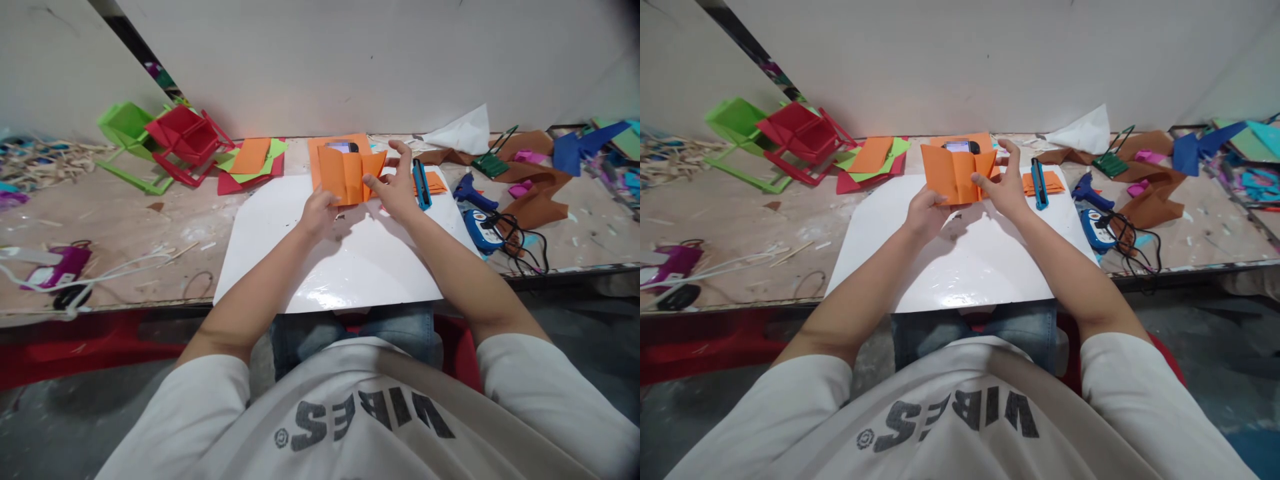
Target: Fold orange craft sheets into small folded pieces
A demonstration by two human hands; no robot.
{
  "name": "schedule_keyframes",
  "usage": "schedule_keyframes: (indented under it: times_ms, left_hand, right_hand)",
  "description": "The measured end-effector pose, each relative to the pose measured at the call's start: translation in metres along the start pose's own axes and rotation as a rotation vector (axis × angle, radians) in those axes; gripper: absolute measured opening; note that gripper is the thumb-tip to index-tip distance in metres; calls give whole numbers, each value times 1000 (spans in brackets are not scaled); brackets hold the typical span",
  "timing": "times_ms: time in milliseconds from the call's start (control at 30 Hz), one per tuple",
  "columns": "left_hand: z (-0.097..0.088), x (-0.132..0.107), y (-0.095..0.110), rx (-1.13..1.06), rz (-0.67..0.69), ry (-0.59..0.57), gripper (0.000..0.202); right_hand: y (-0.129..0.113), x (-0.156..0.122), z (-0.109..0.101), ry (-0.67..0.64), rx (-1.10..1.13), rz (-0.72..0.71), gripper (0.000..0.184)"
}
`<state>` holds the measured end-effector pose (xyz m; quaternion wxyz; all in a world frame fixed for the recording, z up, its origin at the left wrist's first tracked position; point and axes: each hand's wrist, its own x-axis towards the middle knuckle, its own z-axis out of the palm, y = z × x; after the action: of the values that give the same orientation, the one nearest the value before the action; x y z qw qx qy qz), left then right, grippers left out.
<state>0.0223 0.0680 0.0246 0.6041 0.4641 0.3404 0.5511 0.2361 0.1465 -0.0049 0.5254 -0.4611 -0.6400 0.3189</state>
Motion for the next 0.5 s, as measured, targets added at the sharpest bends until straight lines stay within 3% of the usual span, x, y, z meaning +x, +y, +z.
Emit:
schedule_keyframes:
  times_ms: [500]
  left_hand:
    - [2, 3, 4, -66, 25, 39, 76]
  right_hand:
    - [-18, 1, -7, -47, 3, 24, 94]
